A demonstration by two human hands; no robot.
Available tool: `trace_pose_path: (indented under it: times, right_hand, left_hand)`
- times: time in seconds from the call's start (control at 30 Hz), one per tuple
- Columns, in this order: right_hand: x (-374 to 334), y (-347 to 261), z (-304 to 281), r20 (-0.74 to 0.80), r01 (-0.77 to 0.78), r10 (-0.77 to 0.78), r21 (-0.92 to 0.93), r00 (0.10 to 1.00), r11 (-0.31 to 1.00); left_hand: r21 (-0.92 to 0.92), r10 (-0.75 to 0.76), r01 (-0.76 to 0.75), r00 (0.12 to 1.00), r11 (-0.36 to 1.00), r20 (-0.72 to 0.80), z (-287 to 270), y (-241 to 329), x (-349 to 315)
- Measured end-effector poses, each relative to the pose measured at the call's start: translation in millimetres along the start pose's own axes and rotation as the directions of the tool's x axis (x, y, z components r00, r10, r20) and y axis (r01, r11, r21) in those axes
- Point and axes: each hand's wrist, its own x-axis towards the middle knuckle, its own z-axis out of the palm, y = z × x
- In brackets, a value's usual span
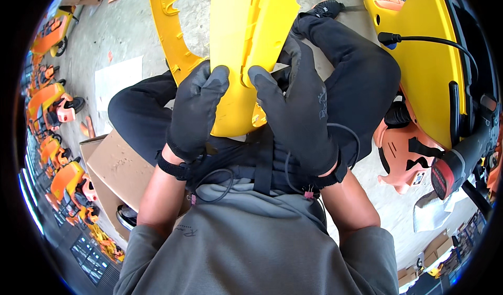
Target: The person joins together two yellow plastic fairing components by hand, fitting tabs and edges together.
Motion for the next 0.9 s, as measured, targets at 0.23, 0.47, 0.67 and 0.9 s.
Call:
trace_pose_path:
  times: [0.23, 0.47, 0.67, 0.9]
  right_hand:
    - [-2.1, 0.8, -3.5, 0.003, -0.033, 0.033, 0.025, 0.999, 0.999]
    - [-1.1, -4.5, -5.5, 0.014, -0.063, 0.063, 0.011, 0.998, 0.998]
    - [0.5, -6.4, -5.4, -0.015, -0.029, 0.029, 0.01, 0.999, 1.0]
    - [1.7, 3.8, -3.3, -0.024, 0.107, -0.108, -0.038, 0.994, 0.994]
  left_hand:
    - [0.025, 0.031, -0.032, 0.999, 0.999, 0.017, -0.1, -1.2, 0.4]
    - [0.047, 0.055, -0.056, 0.998, 0.997, 0.016, -0.1, -0.3, 0.0]
    - [0.073, 0.068, -0.07, 0.997, 0.995, 0.036, -0.3, -0.5, 0.5]
    - [0.024, 0.043, -0.044, 0.998, 0.999, 0.04, -2.7, -1.7, -0.7]
